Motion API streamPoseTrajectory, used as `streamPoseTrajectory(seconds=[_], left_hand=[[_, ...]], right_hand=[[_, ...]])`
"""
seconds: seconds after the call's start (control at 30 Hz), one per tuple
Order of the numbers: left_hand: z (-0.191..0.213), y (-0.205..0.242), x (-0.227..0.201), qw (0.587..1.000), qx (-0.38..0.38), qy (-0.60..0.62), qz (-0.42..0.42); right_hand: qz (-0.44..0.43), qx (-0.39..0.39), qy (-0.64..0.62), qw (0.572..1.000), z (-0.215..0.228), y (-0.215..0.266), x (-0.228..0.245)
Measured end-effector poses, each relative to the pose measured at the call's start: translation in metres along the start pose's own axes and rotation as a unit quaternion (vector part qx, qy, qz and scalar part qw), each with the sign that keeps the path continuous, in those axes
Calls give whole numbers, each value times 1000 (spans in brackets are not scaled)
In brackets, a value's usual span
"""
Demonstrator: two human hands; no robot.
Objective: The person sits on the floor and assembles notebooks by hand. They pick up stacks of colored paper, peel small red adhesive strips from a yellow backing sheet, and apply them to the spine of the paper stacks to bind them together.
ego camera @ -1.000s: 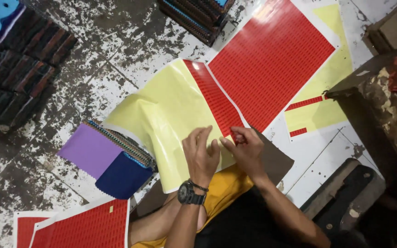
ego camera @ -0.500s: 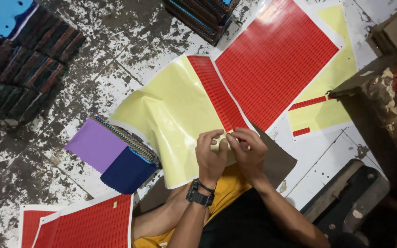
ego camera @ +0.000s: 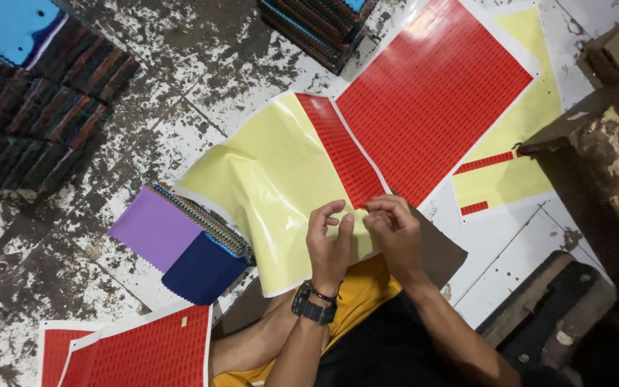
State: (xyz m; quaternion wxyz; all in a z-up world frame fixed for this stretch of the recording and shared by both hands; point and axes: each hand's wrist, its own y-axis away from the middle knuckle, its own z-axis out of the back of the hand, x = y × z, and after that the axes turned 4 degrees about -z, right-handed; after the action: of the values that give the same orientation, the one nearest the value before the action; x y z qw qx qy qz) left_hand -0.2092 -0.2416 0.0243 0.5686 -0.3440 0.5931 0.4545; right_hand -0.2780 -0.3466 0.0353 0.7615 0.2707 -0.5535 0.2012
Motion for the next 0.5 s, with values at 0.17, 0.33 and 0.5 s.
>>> streamPoseTrajectory(seconds=[0.17, 0.33, 0.5], left_hand=[[-2, -3, 0, 1000, 19, 8, -17], [-2, -2, 1, 1000, -1, 15, 10], [1, 1, -1, 1000, 18, 15, -5]], right_hand=[[-7, 25, 8, 1000, 0, 1, 7], [116, -57, 154, 980, -3, -8, -15], [165, -82, 213, 960, -7, -11, -33]])
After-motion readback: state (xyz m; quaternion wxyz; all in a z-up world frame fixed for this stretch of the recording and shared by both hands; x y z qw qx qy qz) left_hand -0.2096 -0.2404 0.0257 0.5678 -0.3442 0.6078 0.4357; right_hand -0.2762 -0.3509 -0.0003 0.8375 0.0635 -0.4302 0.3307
